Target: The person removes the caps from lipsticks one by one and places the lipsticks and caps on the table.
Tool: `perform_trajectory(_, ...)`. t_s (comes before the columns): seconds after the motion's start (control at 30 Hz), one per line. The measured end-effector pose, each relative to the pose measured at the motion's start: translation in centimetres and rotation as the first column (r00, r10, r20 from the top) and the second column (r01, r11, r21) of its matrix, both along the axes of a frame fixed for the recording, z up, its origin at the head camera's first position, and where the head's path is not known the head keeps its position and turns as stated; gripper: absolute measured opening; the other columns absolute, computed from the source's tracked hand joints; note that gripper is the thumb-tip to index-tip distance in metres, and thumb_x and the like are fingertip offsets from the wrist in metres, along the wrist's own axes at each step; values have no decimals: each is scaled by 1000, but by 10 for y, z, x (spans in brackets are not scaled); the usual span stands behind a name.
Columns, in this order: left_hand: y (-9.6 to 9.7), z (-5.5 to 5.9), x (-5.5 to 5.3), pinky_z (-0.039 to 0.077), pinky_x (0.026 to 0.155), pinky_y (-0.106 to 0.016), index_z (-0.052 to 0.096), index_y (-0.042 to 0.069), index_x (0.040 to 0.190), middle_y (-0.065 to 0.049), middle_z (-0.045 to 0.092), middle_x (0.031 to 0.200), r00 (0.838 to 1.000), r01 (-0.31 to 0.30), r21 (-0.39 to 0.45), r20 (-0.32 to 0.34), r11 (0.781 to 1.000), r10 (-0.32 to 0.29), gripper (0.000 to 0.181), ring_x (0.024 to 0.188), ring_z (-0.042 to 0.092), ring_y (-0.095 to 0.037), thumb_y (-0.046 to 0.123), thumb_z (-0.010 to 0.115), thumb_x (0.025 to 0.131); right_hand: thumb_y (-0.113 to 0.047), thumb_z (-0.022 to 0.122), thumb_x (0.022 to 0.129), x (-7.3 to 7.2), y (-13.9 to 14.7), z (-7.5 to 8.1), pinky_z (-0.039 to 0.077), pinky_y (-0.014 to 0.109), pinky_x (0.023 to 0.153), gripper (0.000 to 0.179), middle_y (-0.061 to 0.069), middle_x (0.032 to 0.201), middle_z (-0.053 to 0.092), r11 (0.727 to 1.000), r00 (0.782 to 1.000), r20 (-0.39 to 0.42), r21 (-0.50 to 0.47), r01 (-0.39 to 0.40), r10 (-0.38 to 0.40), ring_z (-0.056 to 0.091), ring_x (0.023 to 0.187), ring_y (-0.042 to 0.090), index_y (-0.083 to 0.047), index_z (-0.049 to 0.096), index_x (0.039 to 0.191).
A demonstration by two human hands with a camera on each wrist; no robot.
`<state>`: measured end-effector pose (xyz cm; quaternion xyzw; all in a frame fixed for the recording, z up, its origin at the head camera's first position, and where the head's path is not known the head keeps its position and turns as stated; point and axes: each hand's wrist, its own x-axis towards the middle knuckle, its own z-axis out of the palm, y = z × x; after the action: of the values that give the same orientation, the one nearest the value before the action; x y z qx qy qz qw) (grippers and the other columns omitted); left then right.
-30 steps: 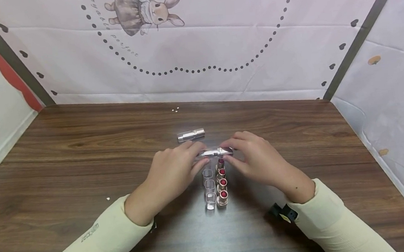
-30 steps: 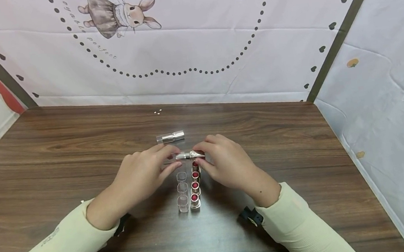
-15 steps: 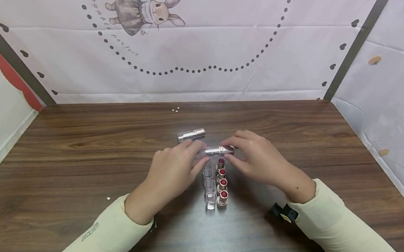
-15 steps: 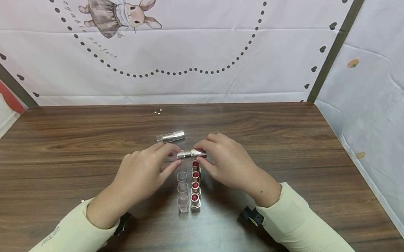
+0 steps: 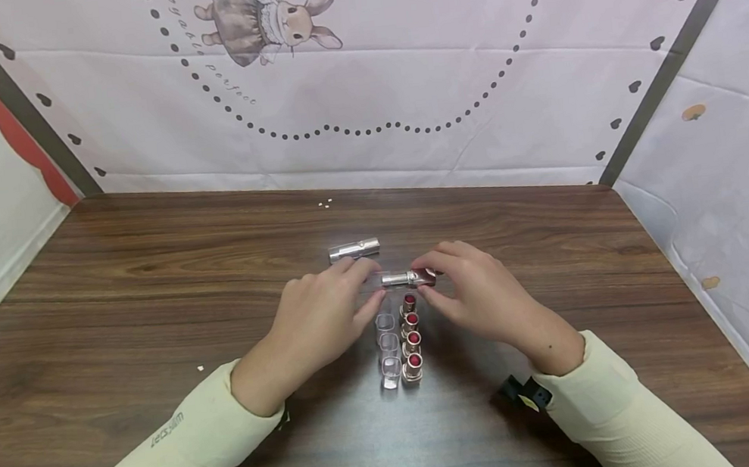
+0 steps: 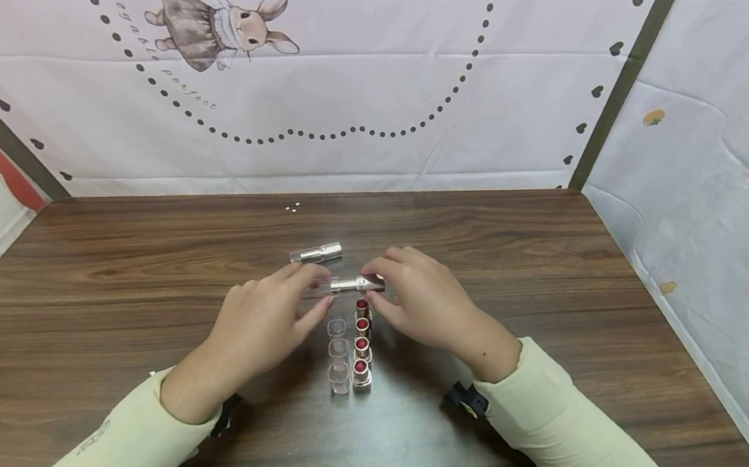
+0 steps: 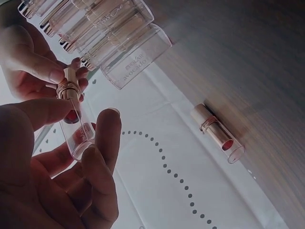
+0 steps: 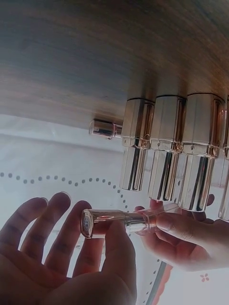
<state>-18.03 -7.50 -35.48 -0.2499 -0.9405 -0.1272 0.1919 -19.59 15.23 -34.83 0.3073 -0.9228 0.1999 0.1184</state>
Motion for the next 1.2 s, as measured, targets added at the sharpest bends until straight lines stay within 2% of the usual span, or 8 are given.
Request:
perform_trajectory(0.37,1,0,0,35,42,-28,68,19,114,0,74,93,1000,-14,-5,27,1000,14,29,52,56,-15,36,71,91,-17,74,87,0,-1,2,51,34,76,23,-4,96,69,1000,999,38,9,24,-24,59,89,13,-14,72,109)
perform_trajectory(0.6,1,0,0,37,43,-29,68,18,115,0,74,96,1000,-14,-10,27,1000,14,30,56,60,-16,37,70,92,-18,74,87,-1,0,1,53,37,78,23,-4,97,73,999,998,50,19,29,-30,64,92,18,-15,71,110)
perform_trajectory(0.9,1,-1,-1,38,43,-29,68,19,116,0,75,100,1000,-8,-6,27,1000,8,29,59,64,-17,38,68,94,-18,75,88,-2,0,-1,53,37,77,22,-5,95,72,999,997,65,26,36,-38,63,90,15,-16,71,110)
perform_trajectory(1.2,1,-2,-2,36,42,-27,68,17,116,-1,76,101,1000,3,18,12,1000,-3,30,57,62,-18,36,70,93,-17,74,88,-5,2,-2,53,39,78,23,-1,100,74,999,995,88,8,38,-38,68,94,21,-15,71,110)
